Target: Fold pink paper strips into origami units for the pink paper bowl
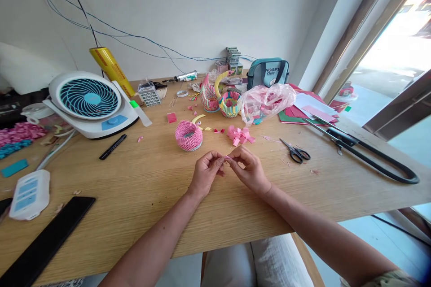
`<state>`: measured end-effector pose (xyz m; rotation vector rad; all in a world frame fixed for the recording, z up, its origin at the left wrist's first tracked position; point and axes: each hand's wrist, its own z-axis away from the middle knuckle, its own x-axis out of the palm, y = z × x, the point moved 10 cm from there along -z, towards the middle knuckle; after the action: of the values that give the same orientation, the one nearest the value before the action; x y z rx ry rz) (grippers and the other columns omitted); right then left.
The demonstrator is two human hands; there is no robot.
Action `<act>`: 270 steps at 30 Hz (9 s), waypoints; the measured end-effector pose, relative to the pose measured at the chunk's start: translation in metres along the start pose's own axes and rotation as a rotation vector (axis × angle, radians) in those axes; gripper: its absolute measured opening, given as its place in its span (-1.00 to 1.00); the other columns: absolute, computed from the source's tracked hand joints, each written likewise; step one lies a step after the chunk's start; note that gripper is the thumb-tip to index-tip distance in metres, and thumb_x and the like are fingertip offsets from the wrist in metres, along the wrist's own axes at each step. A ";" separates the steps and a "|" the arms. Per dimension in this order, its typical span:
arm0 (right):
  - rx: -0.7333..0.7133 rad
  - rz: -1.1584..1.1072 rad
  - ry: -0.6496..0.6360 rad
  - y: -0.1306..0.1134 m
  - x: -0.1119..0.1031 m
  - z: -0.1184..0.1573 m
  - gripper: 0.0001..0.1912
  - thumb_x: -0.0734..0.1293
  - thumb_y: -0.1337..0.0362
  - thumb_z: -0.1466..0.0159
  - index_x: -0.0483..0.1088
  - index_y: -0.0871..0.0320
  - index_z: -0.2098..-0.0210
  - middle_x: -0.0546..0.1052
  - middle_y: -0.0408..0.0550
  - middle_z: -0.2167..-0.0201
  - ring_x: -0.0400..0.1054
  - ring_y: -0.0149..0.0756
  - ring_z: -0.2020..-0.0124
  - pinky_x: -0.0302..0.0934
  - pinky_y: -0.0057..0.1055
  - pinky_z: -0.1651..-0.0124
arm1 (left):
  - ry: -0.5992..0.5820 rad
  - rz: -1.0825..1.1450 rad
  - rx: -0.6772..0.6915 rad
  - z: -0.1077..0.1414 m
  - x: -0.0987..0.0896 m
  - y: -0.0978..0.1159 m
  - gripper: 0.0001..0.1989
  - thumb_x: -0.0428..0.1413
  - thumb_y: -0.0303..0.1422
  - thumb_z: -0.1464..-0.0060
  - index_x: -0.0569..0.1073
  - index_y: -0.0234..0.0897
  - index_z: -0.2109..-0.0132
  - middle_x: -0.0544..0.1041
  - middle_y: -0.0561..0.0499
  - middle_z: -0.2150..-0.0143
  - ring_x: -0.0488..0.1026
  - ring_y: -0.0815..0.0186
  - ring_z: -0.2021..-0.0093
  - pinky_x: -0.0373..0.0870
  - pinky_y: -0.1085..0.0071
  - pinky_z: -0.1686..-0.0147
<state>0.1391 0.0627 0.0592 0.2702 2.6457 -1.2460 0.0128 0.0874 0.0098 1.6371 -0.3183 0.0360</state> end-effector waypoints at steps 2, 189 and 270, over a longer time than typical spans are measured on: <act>-0.022 -0.005 0.005 -0.003 -0.001 0.000 -0.90 0.31 0.29 -0.30 0.38 0.13 0.36 0.39 -0.12 0.45 0.28 -0.40 0.43 0.22 -0.44 0.37 | -0.007 0.008 0.006 0.000 0.000 0.000 -0.75 0.26 -0.23 0.02 0.45 -0.33 0.30 0.35 0.12 0.50 0.28 0.47 0.51 0.42 0.53 0.58; 0.142 -0.010 -0.136 0.026 -0.001 -0.004 -0.80 0.30 0.16 -0.31 0.44 0.13 0.34 0.46 -0.06 0.38 0.34 -0.33 0.35 0.24 -0.39 0.28 | -0.031 -0.042 -0.158 -0.001 -0.002 -0.009 -0.67 0.26 -0.12 0.06 0.60 -0.32 0.29 0.53 -0.03 0.34 0.21 0.45 0.46 0.14 0.46 0.44; 0.388 -0.440 -0.090 0.055 0.022 -0.009 -0.63 0.45 -0.02 -0.09 0.36 0.14 0.41 0.48 -0.11 0.43 0.37 -0.33 0.37 0.29 -0.35 0.23 | -0.043 -0.085 -0.087 -0.008 -0.008 -0.007 -0.65 0.23 -0.11 0.01 0.58 -0.28 0.17 0.55 -0.03 0.26 0.36 0.35 0.30 0.19 0.49 0.38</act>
<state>0.1304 0.1057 0.0188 -0.3262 2.4427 -1.8551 0.0084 0.0967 0.0022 1.5655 -0.2793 -0.0767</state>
